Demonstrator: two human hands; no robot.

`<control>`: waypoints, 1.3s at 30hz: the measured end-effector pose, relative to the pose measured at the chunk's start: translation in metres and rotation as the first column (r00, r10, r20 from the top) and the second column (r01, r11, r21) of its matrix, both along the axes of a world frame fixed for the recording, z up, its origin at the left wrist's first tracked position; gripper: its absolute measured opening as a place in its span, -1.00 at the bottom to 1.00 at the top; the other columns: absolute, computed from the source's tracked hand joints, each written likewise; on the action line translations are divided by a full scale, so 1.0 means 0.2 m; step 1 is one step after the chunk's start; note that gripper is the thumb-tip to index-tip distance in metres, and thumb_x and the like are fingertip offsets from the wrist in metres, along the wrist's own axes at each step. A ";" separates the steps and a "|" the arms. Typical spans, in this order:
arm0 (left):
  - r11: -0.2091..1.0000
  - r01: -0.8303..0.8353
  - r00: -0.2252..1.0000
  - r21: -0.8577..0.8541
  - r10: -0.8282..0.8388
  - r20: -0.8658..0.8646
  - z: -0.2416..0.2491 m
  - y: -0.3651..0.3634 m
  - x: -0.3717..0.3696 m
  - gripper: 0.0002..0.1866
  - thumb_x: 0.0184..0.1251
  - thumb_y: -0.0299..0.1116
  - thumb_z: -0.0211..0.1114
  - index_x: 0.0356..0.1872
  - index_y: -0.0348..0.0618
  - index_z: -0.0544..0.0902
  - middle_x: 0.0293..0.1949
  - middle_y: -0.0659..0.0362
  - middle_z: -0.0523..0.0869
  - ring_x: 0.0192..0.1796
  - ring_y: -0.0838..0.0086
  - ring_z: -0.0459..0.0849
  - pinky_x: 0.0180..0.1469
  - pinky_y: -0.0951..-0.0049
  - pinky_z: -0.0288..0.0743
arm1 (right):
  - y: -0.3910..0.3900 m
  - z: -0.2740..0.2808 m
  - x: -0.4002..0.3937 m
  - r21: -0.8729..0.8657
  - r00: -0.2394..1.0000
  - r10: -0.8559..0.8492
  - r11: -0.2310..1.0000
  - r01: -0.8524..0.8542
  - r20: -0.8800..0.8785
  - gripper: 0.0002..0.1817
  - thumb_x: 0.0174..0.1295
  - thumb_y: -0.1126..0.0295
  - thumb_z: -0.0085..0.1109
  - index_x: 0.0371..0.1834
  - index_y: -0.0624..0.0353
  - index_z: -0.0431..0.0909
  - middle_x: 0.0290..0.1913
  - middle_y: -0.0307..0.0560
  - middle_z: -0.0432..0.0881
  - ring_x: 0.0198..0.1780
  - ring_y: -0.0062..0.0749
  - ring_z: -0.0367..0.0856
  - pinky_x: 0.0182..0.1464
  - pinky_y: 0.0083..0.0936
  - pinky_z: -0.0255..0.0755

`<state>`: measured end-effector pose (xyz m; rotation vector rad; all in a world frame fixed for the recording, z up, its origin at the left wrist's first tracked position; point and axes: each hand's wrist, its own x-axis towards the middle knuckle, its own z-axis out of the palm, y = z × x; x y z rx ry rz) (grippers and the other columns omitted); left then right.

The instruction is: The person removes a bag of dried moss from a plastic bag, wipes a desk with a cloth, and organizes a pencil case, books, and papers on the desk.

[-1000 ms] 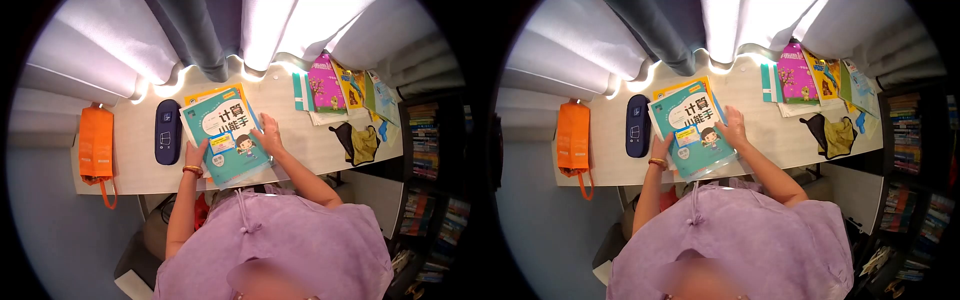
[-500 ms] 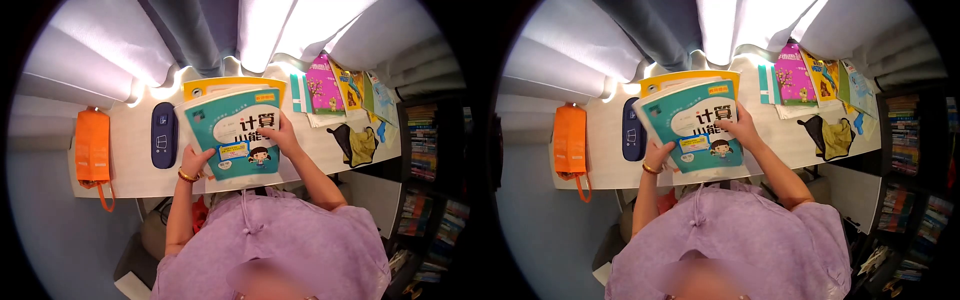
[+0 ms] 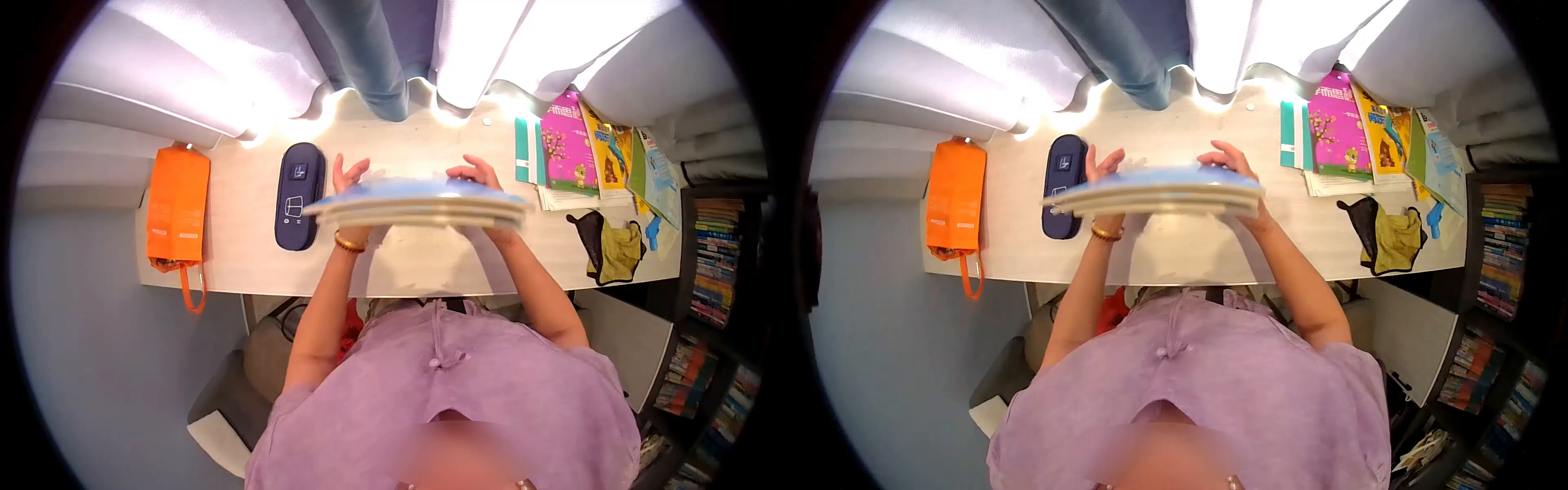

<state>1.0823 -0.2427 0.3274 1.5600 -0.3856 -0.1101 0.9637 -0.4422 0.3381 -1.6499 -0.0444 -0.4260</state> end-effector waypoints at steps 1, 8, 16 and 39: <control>0.999 0.031 0.982 0.009 -0.032 0.184 0.04 -0.01 0.00 -0.16 -0.02 -0.21 0.35 0.24 -0.28 0.06 0.02 -0.04 0.42 0.10 0.31 0.37 0.18 0.35 0.20 | 0.01 0.00 0.02 0.007 0.995 -0.086 0.996 0.086 -0.056 -0.46 0.01 0.45 0.22 0.09 0.19 0.26 -0.11 -0.08 0.54 -0.11 -0.46 0.51 -0.05 -0.58 0.39; 0.936 -0.227 0.968 0.269 0.186 0.170 0.20 -0.04 0.07 -0.60 0.07 -0.18 0.30 -0.25 -0.32 0.44 -0.42 -0.06 0.63 -0.34 0.23 0.64 -0.30 0.32 0.46 | 0.02 0.26 0.20 0.029 0.900 -0.302 0.944 0.327 -0.313 -0.63 -0.04 0.34 0.27 -0.18 0.31 0.52 -0.30 -0.08 0.64 -0.30 -0.52 0.59 -0.23 -0.58 0.46; 0.618 0.043 0.990 0.785 0.079 -0.117 -0.18 0.16 0.11 -0.36 0.06 0.15 0.16 -0.28 -0.42 0.47 -0.30 -0.25 0.59 -0.22 -0.02 0.59 -0.20 0.19 0.42 | -0.02 -0.14 0.18 -0.252 0.642 -0.199 0.968 0.010 -0.740 -0.61 0.05 0.08 0.11 -0.25 0.19 0.59 -0.31 0.08 0.62 -0.26 -0.23 0.61 -0.14 -0.41 0.42; 0.573 0.030 0.976 0.819 0.160 -0.148 -0.19 0.15 0.07 -0.40 0.05 0.14 0.15 -0.26 -0.32 0.43 -0.32 -0.19 0.61 -0.22 -0.01 0.59 -0.16 0.17 0.42 | -0.70 -0.40 0.55 -0.757 0.799 -0.570 0.603 0.250 -0.191 -0.86 -0.09 0.42 0.17 -0.46 0.20 0.47 -0.43 -0.02 0.54 -0.34 -0.18 0.53 -0.27 -0.37 0.39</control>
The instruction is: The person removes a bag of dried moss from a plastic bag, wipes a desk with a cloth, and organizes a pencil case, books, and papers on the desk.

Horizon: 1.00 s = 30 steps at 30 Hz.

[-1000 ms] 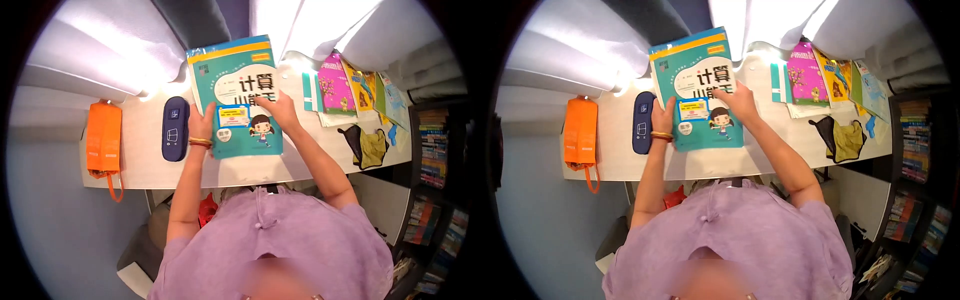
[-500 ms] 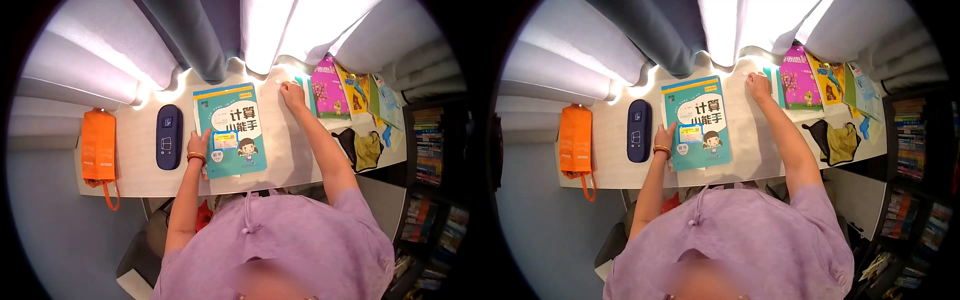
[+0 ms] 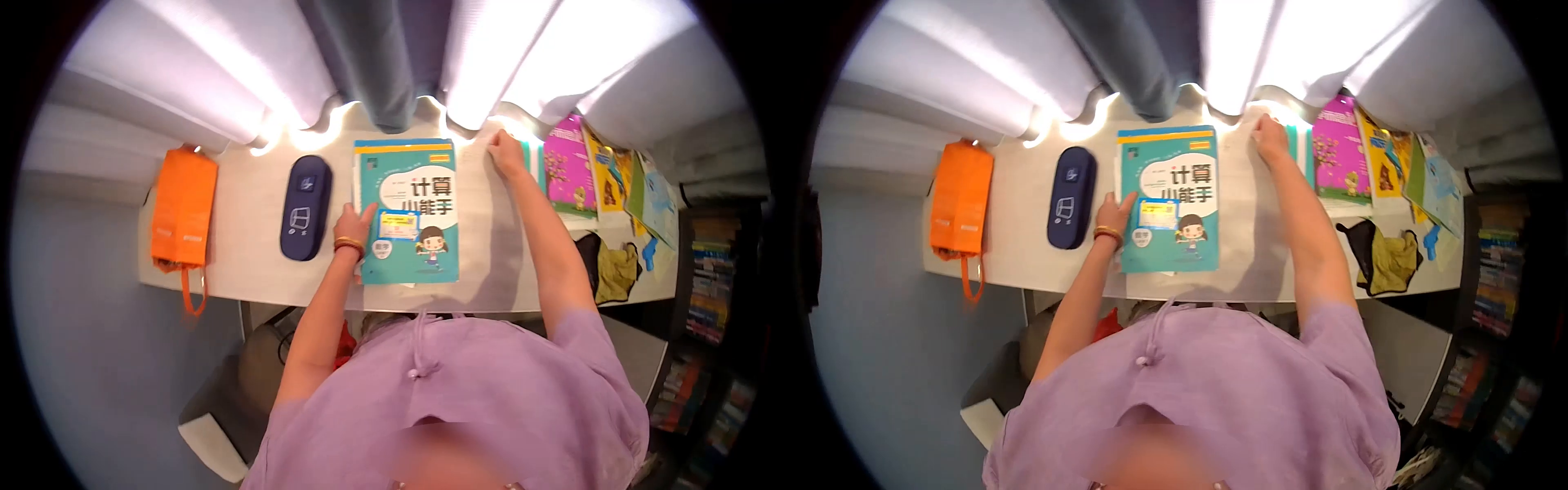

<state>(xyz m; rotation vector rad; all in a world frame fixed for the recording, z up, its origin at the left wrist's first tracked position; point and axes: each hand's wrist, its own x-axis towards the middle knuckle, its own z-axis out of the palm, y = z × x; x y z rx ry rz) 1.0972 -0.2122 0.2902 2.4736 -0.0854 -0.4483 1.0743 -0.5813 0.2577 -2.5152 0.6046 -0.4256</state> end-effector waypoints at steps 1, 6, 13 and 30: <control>0.999 -0.001 1.000 0.044 0.000 0.018 0.03 -0.01 -0.01 -0.40 0.06 0.14 0.15 -0.26 -0.32 0.43 -0.32 -0.19 0.61 -0.22 -0.01 0.59 -0.16 0.17 0.42 | 0.00 0.02 -0.01 0.059 0.997 -0.032 0.998 0.036 -0.063 -0.87 -0.08 0.42 0.16 -0.47 0.20 0.46 -0.45 -0.02 0.54 -0.36 -0.20 0.53 -0.28 -0.39 0.39; 0.995 0.002 0.999 0.096 0.001 -0.035 0.08 -0.03 -0.02 -0.41 0.07 0.14 0.14 -0.26 -0.31 0.43 -0.31 -0.19 0.61 -0.22 -0.02 0.59 -0.16 0.17 0.43 | 0.06 0.06 -0.13 0.148 0.997 -0.018 0.988 0.029 -0.075 -0.86 -0.06 0.42 0.14 -0.45 0.22 0.45 -0.52 -0.03 0.53 -0.42 -0.28 0.52 -0.31 -0.45 0.37; 0.996 0.008 0.999 0.092 -0.005 -0.034 0.06 -0.01 -0.01 -0.40 0.06 0.16 0.14 -0.24 -0.29 0.44 -0.29 -0.18 0.61 -0.21 -0.02 0.59 -0.16 0.17 0.43 | 0.16 0.21 -0.38 0.912 0.999 0.007 0.408 0.041 -0.048 -0.93 0.08 0.44 0.06 -0.43 0.19 0.43 -0.55 -0.22 0.46 -0.51 -0.56 0.43 -0.47 -0.65 0.33; 0.997 0.034 0.995 0.069 -0.040 0.094 -0.01 0.00 0.01 -0.38 0.07 0.17 0.12 -0.22 -0.32 0.48 -0.30 -0.19 0.61 -0.21 -0.03 0.59 -0.14 0.17 0.42 | 0.95 -0.27 -2.30 0.898 0.891 0.222 -0.110 0.426 -0.396 -0.79 0.10 0.39 0.00 -0.23 0.19 0.54 -0.42 -0.21 0.56 -0.39 -0.56 0.47 -0.33 -0.62 0.35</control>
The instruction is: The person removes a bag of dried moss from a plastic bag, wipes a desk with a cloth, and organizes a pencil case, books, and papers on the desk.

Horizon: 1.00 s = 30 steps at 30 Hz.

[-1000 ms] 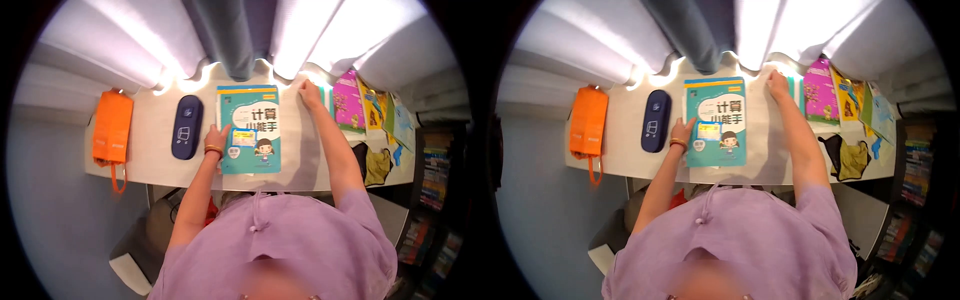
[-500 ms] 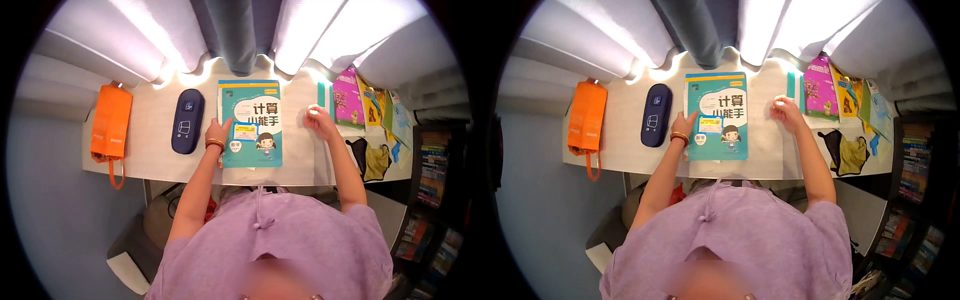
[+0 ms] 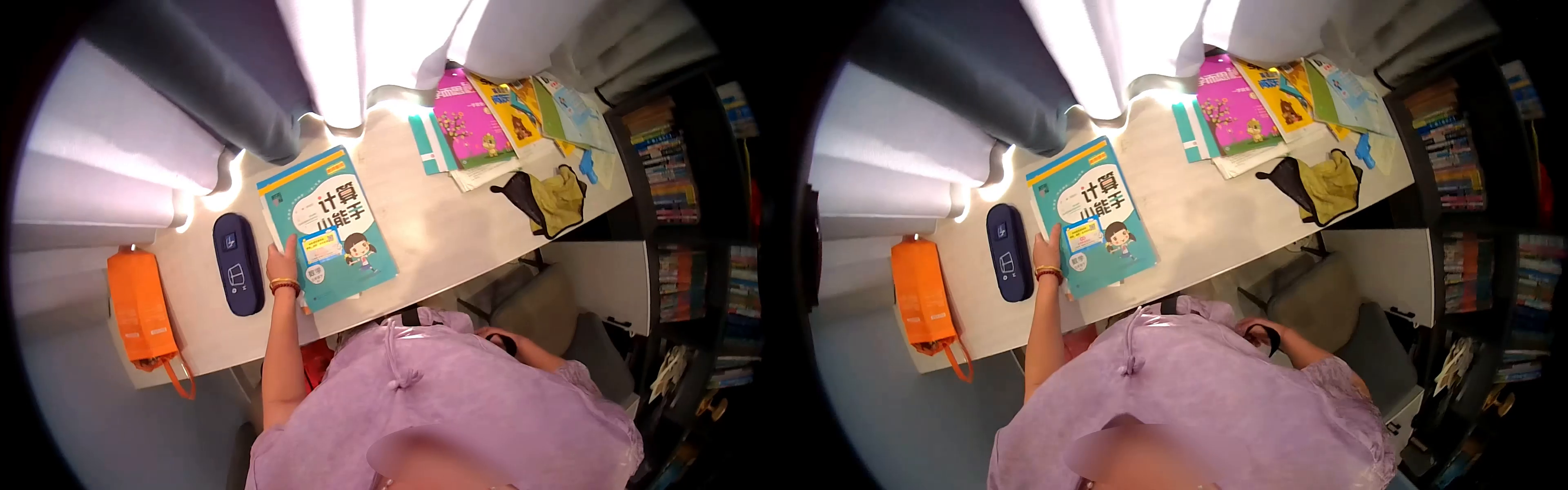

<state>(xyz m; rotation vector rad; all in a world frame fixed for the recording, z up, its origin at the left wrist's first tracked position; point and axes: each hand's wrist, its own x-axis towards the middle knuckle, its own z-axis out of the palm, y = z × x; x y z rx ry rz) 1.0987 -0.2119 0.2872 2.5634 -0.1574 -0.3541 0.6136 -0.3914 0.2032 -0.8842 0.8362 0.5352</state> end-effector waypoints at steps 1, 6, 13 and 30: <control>1.000 0.019 1.000 -0.025 -0.018 0.022 -0.01 0.00 0.00 -0.38 0.07 0.16 0.13 -0.23 -0.34 0.49 -0.30 -0.20 0.61 -0.21 -0.01 0.60 -0.15 0.18 0.42 | 0.01 0.01 0.02 0.030 0.999 -0.031 0.999 0.030 0.018 -0.78 0.10 0.39 0.00 -0.22 0.20 0.54 -0.42 -0.21 0.57 -0.38 -0.55 0.48 -0.32 -0.61 0.36; 0.994 0.008 1.000 -0.110 -0.010 -0.017 -0.01 -0.01 -0.01 -0.41 0.11 0.10 0.14 -0.26 -0.40 0.49 -0.30 -0.18 0.62 -0.23 0.07 0.62 -0.16 0.25 0.43 | 0.00 0.16 0.31 -0.211 0.995 0.072 0.976 -0.056 0.069 -0.72 0.10 0.36 0.00 -0.15 0.23 0.51 -0.40 -0.17 0.58 -0.35 -0.44 0.51 -0.27 -0.57 0.38; 0.995 -0.009 1.000 -0.100 0.012 0.027 -0.02 0.01 -0.01 -0.44 0.11 0.09 0.14 -0.26 -0.36 0.50 -0.33 -0.12 0.63 -0.27 0.10 0.62 -0.19 0.26 0.43 | 0.03 0.03 0.48 -0.458 0.987 0.134 0.885 -0.078 0.090 -0.65 0.08 0.29 0.04 -0.09 0.26 0.50 -0.17 0.03 0.58 -0.11 -0.21 0.50 -0.05 -0.49 0.33; 0.915 0.126 0.804 0.382 -0.320 0.501 0.17 -0.11 -0.05 -0.50 0.14 -0.04 0.16 -0.03 -0.22 0.47 -0.03 -0.03 0.46 -0.13 0.10 0.53 -0.04 0.23 0.39 | -0.74 0.72 0.40 -0.748 0.915 0.402 0.599 -0.285 -0.027 -0.74 0.10 0.30 0.04 -0.29 0.26 0.56 -0.41 -0.09 0.63 -0.36 -0.44 0.57 -0.27 -0.51 0.42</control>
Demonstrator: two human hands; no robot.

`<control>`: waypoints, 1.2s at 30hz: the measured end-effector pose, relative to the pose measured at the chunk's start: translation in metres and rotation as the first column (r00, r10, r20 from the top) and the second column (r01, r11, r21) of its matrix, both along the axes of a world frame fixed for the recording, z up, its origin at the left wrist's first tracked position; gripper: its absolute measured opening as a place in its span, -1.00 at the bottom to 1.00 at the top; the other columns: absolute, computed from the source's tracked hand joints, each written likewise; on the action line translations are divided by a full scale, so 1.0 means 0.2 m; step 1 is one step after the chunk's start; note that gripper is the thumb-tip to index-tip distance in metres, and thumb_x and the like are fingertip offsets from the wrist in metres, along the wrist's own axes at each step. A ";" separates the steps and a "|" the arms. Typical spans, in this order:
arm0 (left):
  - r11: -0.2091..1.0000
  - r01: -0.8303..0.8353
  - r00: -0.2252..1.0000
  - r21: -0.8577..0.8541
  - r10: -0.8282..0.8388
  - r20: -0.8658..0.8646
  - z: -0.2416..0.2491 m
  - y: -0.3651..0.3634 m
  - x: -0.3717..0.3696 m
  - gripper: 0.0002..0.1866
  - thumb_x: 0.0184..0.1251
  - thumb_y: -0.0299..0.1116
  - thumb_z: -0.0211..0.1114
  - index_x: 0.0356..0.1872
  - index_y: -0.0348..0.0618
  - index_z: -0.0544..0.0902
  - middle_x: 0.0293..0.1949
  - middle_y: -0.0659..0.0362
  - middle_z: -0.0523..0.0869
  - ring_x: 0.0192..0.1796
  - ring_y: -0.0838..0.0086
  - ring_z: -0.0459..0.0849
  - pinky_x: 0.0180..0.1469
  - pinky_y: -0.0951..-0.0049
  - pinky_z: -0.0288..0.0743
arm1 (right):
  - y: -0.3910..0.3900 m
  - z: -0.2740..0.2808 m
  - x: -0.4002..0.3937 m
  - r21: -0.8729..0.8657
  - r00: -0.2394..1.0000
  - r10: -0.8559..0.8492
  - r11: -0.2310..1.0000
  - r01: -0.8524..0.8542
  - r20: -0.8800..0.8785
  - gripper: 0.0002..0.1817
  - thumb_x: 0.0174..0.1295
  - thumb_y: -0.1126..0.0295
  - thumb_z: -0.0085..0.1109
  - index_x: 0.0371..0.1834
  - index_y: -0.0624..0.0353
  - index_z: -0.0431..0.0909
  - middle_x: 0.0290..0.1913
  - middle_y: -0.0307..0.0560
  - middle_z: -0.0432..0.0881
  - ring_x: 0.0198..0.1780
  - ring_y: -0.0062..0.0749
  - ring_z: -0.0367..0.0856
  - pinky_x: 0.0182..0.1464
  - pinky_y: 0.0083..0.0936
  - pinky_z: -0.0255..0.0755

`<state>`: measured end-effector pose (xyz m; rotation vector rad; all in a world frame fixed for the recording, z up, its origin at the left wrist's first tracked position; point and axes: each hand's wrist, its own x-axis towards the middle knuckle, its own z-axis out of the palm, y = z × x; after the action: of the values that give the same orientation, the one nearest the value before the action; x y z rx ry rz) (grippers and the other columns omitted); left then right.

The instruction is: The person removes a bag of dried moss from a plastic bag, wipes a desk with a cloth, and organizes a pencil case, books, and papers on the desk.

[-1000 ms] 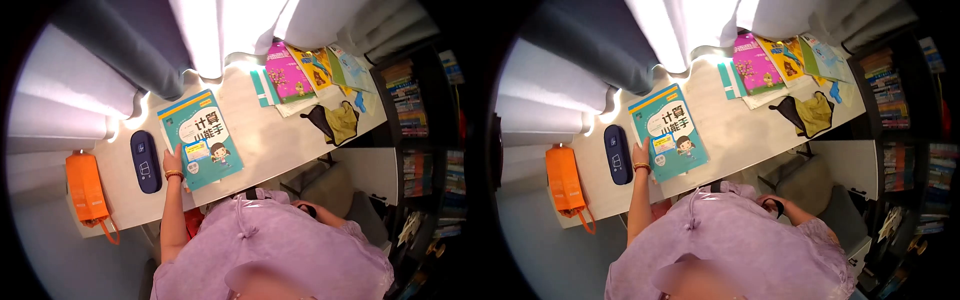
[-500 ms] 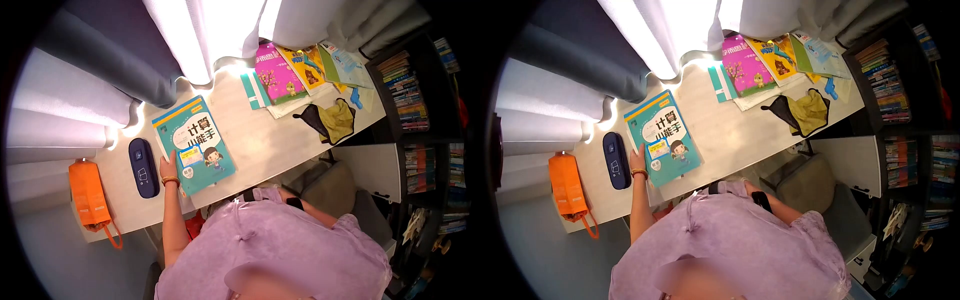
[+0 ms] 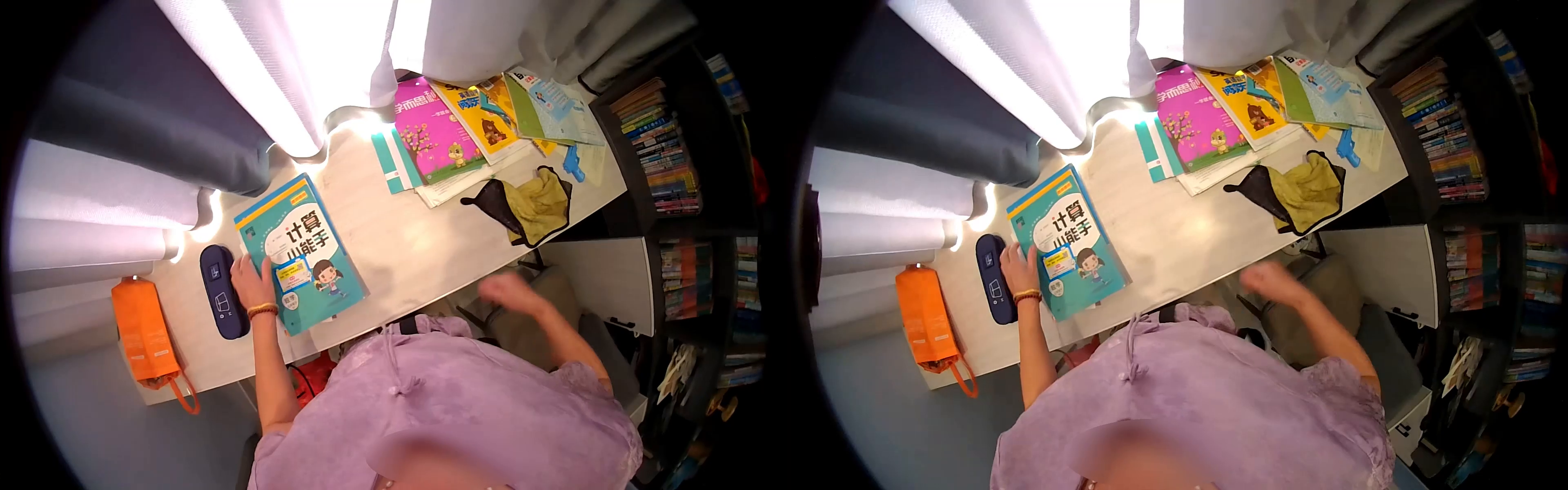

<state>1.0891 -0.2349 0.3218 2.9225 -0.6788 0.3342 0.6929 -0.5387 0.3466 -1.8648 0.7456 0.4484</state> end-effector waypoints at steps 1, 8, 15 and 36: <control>0.976 0.043 0.979 -0.212 -0.083 -0.184 0.05 -0.12 -0.02 -0.54 0.14 -0.08 0.17 -0.06 -0.24 0.49 -0.08 -0.01 0.51 -0.14 0.15 0.55 -0.06 0.29 0.40 | -0.08 -0.05 0.04 -0.288 0.965 -0.143 0.935 0.205 0.220 -0.76 0.10 0.27 0.01 -0.46 0.23 0.53 -0.50 0.05 0.56 -0.38 -0.05 0.54 -0.33 -0.34 0.39; 0.815 -0.099 0.537 -0.571 -0.440 -0.720 -0.13 -1.09 -0.17 -0.55 0.12 -0.10 0.19 -0.14 -0.31 0.55 -0.34 0.03 0.66 -0.27 0.37 0.62 -0.18 0.49 0.44 | -0.68 -0.09 0.64 -0.807 0.880 0.160 0.498 0.319 0.447 -0.69 0.04 0.41 0.09 -0.14 0.28 0.37 -0.06 0.05 0.42 0.06 -0.10 0.31 0.03 -0.30 0.30; 0.738 -0.483 0.464 -0.472 -0.242 -0.852 -0.30 -1.56 -0.15 -0.48 0.06 -0.10 0.25 -0.13 -0.40 0.52 -0.39 0.12 0.63 -0.41 0.49 0.58 -0.41 0.51 0.45 | -0.91 -0.33 0.78 -0.879 0.972 -0.014 0.426 0.216 0.233 -0.70 0.03 0.37 0.09 -0.17 0.25 0.38 -0.08 0.10 0.44 0.00 -0.06 0.40 -0.03 -0.32 0.40; 0.533 -0.640 0.376 -0.554 -0.412 -0.830 -0.06 -0.97 -0.74 -0.68 -0.08 -0.38 0.27 -0.30 -0.42 0.58 -0.42 0.11 0.65 -0.43 0.48 0.57 -0.38 0.45 0.44 | -0.71 0.08 0.73 -0.935 0.888 0.305 0.193 0.297 0.345 -0.87 0.05 0.44 -0.05 -0.33 0.09 0.47 -0.51 -0.06 0.49 -0.40 -0.16 0.50 -0.42 -0.30 0.41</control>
<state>0.9415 -0.4298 0.3092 1.6282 0.0348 -0.7986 0.8399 -0.6797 0.3635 -3.0440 0.7178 -0.7818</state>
